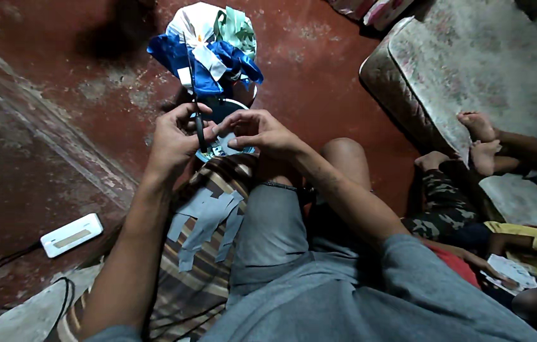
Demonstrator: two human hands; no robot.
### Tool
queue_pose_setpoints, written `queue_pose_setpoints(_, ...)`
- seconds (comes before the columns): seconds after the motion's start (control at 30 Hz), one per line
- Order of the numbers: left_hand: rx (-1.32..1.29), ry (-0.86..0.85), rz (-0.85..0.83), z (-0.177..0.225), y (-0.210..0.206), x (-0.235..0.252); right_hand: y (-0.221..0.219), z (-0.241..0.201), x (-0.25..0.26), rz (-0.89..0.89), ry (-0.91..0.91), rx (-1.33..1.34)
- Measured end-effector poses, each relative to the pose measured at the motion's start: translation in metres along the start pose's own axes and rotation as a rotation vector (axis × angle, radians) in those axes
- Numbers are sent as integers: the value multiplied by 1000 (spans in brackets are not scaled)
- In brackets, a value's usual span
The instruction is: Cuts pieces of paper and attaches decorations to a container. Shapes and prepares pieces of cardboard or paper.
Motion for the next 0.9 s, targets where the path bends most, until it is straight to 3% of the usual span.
queue_pose_setpoints(0.23,59,32,-64,0,13,0,6,0,-1,31,-44,-16)
queue_pose_setpoints(0.43,312,223,-532,17,56,-25,22,-6,-4,132,-15,-90)
queue_pose_setpoints(0.57,392,329,-720,16,51,-33,35,-11,-7,152,28,-132)
queue_pose_setpoints(0.9,264,288,-775,2,29,-26,29,-12,-5,89,-4,-156)
Point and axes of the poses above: each hand's wrist, its own x-axis towards the middle knuckle, its own y-axis out of the back of the hand, z = x × y, the point moved 5 cm from there along x, towards the middle knuckle, and after that the axes turned 5 degrees about -z, right-handed, at the moved point
